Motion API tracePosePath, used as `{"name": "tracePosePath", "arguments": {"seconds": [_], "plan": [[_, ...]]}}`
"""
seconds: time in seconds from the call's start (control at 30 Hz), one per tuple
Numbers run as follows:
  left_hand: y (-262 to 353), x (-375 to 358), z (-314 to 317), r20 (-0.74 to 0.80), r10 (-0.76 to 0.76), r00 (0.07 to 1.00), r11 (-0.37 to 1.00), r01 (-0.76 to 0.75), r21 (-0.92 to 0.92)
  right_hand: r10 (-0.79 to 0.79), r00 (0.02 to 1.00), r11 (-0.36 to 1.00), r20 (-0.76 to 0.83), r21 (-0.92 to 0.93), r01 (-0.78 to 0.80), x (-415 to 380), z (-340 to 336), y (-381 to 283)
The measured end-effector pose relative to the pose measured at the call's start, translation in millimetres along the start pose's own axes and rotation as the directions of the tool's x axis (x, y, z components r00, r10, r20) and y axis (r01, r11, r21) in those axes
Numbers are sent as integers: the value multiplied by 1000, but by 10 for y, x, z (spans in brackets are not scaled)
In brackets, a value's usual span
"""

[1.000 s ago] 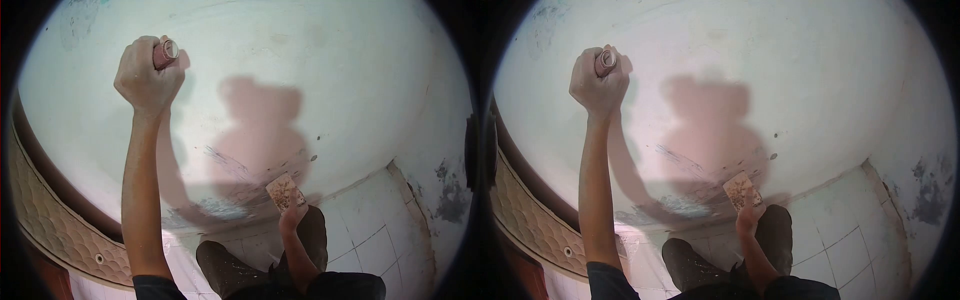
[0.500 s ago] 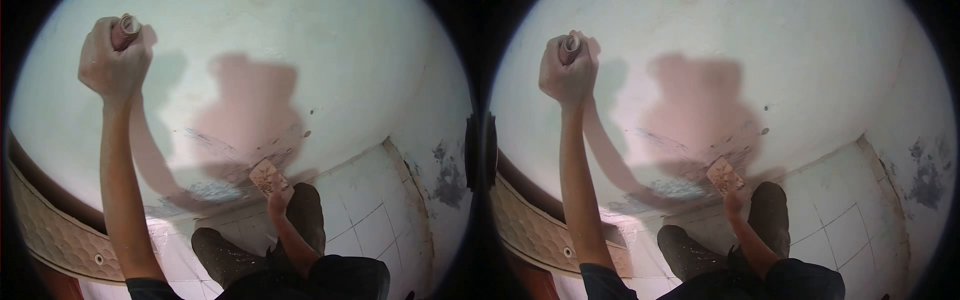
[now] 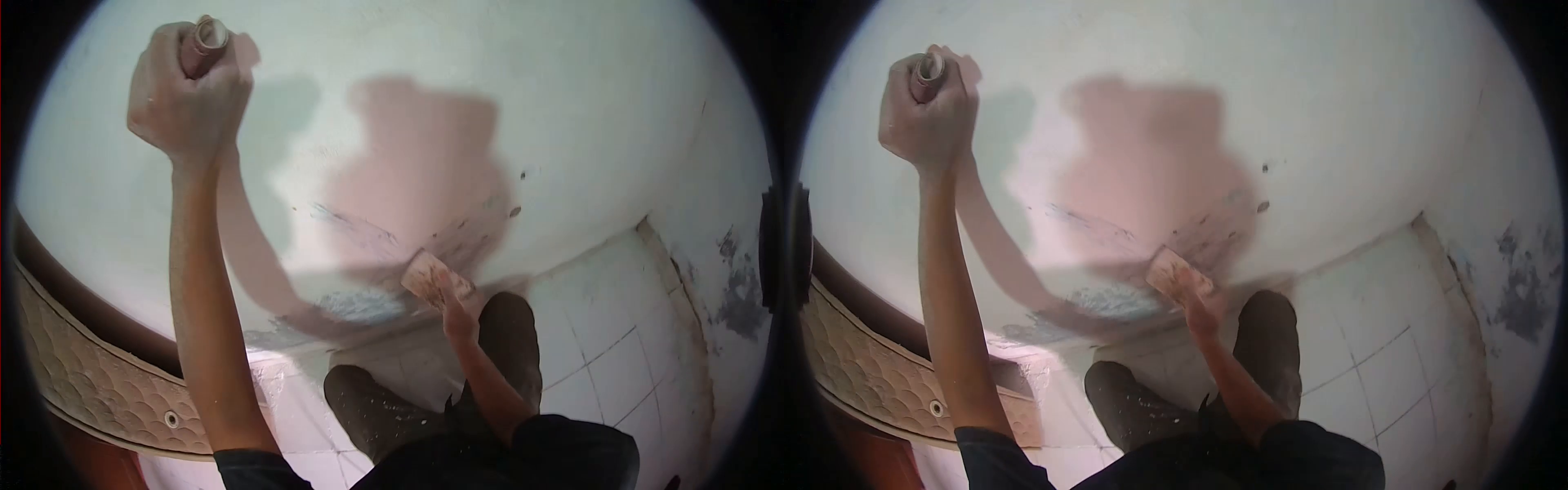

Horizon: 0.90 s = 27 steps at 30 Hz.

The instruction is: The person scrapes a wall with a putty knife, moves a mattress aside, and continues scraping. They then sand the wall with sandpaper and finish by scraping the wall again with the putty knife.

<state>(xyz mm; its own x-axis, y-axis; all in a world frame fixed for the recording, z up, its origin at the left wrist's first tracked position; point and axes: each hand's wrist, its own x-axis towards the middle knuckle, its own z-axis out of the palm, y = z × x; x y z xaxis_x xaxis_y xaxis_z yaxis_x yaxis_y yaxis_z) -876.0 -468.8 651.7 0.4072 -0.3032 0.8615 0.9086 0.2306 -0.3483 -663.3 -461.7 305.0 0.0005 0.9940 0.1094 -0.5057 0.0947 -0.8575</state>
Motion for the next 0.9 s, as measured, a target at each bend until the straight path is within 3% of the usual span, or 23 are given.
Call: {"name": "tracePosePath", "arguments": {"seconds": [0.03, 0.07, 0.13, 0.2, 0.23, 0.37, 0.43, 0.57, 0.6, 0.67, 0.73, 0.9], "plan": [[-58, 0, -8, 22, 35, 999, 999, -35, 3, -14, 998, 999, 66, 49, 11, -11, 130, -128], [-81, -10, -16, 39, 34, 999, 999, -33, -18, -250, 962, 923, 107, -274, 270, 88, 74, 226], [-95, -36, -29, 74, 15, 997, 1000, -17, 25, -421, 883, 687, 209, -562, 461, 169, 137, 405], [-158, -43, -14, 114, 14, 993, 1000, -17, 18, -346, 923, 924, 170, -111, 367, 164, 322, 249], [-183, -43, -7, 113, 10, 994, 1000, -13, 27, -228, 953, 973, 199, 20, 229, 103, 349, -28], [-172, -47, -8, 116, 5, 993, 999, -10, 43, -71, 995, 991, 62, -110, 78, 32, 5, 431], [-180, -28, -10, 119, -20, 993, 999, 16, 37, -22, 999, 996, 23, 84, 20, 6, 73, 236], [-182, -33, -11, 119, 10, 993, 1000, -9, -7, -18, 999, 994, 47, 108, 13, 33, 159, 158], [-172, -28, -13, 95, 22, 995, 1000, -21, -8, -211, 976, 974, 60, -66, 215, 45, 113, 220], [-111, -39, -24, 98, 0, 995, 1000, -1, 12, -388, 917, 890, 98, -218, 400, 56, 32, 283], [-67, -12, -43, 90, -3, 996, 1000, 2, 20, -177, 984, 974, -1, -142, 176, 44, 53, 174], [-22, -1, -40, 88, -20, 996, 1000, 19, 11, -173, 977, 981, 128, -66, 182, 138, 186, 3]]}}
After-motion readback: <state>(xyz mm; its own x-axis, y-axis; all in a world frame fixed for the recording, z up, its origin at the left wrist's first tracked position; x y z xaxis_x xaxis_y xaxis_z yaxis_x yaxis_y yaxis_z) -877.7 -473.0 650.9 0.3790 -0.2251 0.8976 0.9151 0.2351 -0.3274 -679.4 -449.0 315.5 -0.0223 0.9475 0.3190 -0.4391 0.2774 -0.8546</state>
